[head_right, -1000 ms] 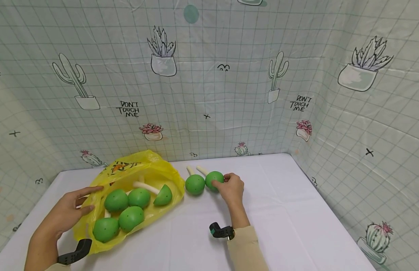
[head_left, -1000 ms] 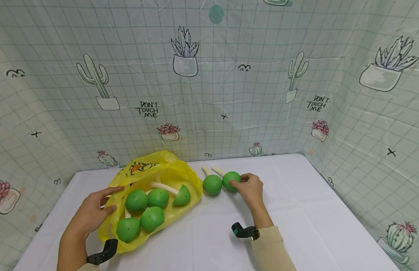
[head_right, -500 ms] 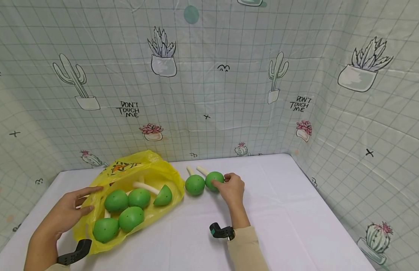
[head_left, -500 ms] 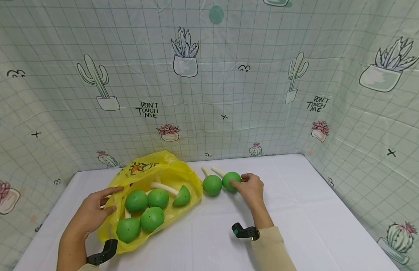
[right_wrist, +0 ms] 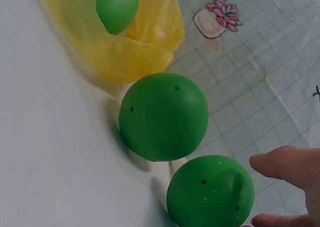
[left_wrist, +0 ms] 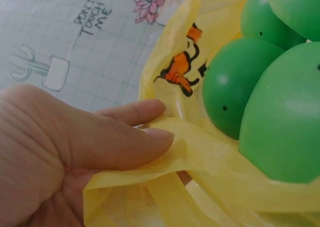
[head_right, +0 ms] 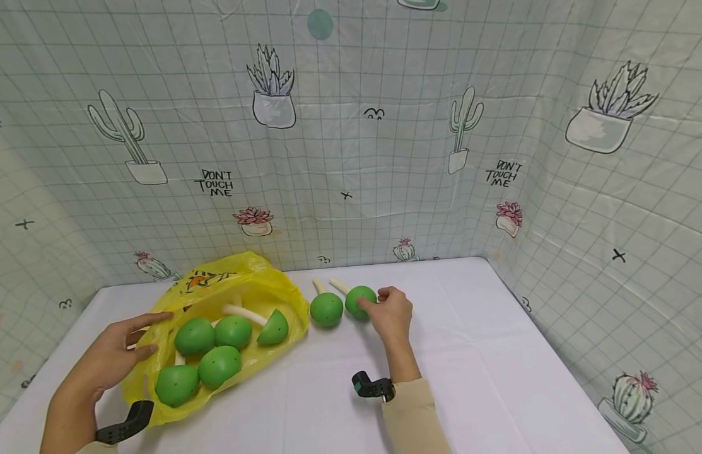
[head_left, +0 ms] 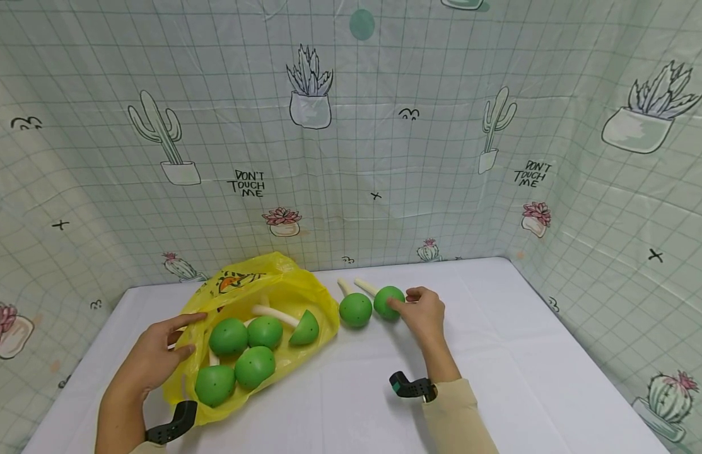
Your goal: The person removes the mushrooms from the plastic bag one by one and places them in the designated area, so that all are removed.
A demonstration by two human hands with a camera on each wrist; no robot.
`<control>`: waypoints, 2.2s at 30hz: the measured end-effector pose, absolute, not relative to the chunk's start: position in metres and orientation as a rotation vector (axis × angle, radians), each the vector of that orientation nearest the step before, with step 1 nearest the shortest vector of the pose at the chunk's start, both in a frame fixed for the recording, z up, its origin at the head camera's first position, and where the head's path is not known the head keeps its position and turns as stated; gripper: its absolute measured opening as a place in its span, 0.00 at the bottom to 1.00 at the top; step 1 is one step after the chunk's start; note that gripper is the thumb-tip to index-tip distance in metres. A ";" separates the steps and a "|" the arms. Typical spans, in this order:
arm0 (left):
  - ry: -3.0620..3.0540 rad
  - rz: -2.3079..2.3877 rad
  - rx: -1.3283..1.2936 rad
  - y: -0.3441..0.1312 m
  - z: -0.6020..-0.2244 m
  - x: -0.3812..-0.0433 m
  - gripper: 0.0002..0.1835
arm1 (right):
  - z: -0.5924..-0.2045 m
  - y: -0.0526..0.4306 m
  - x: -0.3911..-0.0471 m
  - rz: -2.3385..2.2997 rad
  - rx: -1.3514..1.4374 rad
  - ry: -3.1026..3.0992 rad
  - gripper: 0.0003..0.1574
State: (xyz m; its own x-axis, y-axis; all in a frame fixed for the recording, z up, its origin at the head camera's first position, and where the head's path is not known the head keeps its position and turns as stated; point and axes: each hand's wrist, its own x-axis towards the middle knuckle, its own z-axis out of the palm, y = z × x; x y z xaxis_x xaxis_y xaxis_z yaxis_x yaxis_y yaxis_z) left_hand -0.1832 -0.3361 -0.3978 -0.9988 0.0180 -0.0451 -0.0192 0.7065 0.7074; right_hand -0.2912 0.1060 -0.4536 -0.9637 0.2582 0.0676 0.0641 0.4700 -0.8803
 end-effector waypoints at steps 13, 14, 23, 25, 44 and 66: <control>2.841 1.207 0.008 -0.336 -0.397 -0.182 0.34 | -0.447 0.107 -0.290 1.456 -0.269 -2.498 0.34; 2.837 1.210 0.006 -0.336 -0.397 -0.182 0.34 | -0.446 0.107 -0.290 1.452 -0.268 -2.496 0.34; 2.852 1.193 0.011 -0.335 -0.396 -0.182 0.34 | -0.441 0.108 -0.289 1.436 -0.250 -2.483 0.34; 2.854 1.190 0.012 -0.335 -0.396 -0.182 0.34 | -0.440 0.108 -0.289 1.437 -0.247 -2.475 0.34; 2.811 1.199 -0.052 -0.335 -0.396 -0.182 0.35 | -0.425 0.088 -0.279 1.512 -0.168 -2.438 0.31; 2.832 1.182 -0.033 -0.336 -0.396 -0.182 0.34 | -0.425 0.050 -0.270 1.583 0.068 -2.358 0.27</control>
